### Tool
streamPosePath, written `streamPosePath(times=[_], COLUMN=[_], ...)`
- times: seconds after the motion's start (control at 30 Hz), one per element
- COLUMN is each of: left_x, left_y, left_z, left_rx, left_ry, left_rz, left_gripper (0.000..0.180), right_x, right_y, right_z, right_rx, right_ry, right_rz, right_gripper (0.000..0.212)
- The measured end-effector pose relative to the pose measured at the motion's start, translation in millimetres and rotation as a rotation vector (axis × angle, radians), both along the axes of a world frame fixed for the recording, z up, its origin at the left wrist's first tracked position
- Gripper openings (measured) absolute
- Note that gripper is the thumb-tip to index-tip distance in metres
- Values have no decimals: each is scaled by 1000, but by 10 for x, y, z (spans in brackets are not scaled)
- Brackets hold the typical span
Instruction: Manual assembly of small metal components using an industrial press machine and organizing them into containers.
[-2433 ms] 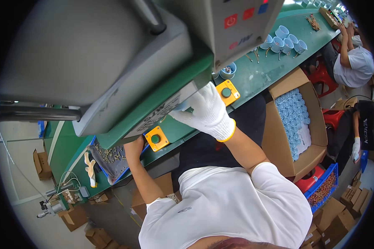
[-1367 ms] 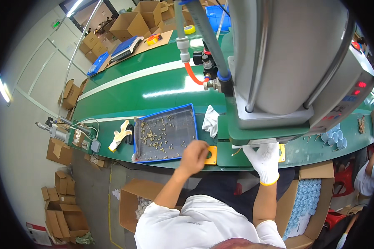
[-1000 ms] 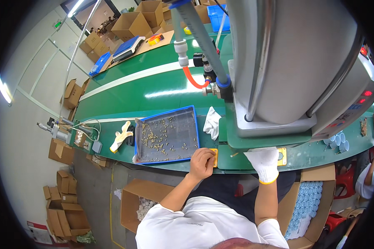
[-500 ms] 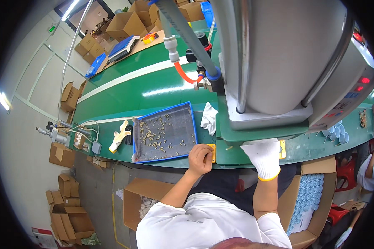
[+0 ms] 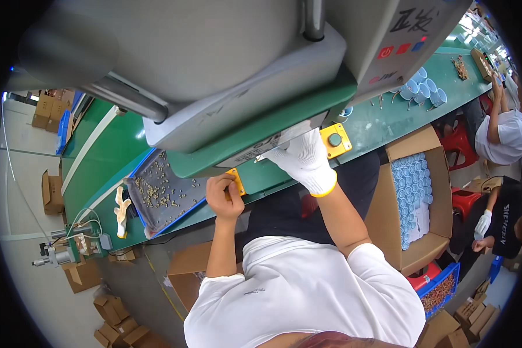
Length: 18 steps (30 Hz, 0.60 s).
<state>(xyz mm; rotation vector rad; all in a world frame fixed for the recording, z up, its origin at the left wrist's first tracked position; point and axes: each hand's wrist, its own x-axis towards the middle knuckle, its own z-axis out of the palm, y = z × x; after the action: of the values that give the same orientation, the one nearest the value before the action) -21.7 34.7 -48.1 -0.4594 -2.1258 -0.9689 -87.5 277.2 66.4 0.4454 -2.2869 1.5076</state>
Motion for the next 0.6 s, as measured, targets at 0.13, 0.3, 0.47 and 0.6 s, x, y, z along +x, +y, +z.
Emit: streamPosePath(times=[0.13,0.3,0.47,0.6], left_x=[50,91,52,45], left_y=[12,-1,16,1], left_z=[19,4,27,34], left_rx=[-21,-8,-2,-21], left_ry=[-9,-47,-19,9], left_rz=[12,24,-6,7], left_gripper=[9,4,5,5], right_x=[9,2,46,57], right_y=[2,-37,-28,11], right_z=[-84,-204,24,188], right_rx=[69,230,346,348], right_ry=[95,99,4,-65], right_rz=[-3,-51,-81,-24], right_gripper=[50,51,45,43])
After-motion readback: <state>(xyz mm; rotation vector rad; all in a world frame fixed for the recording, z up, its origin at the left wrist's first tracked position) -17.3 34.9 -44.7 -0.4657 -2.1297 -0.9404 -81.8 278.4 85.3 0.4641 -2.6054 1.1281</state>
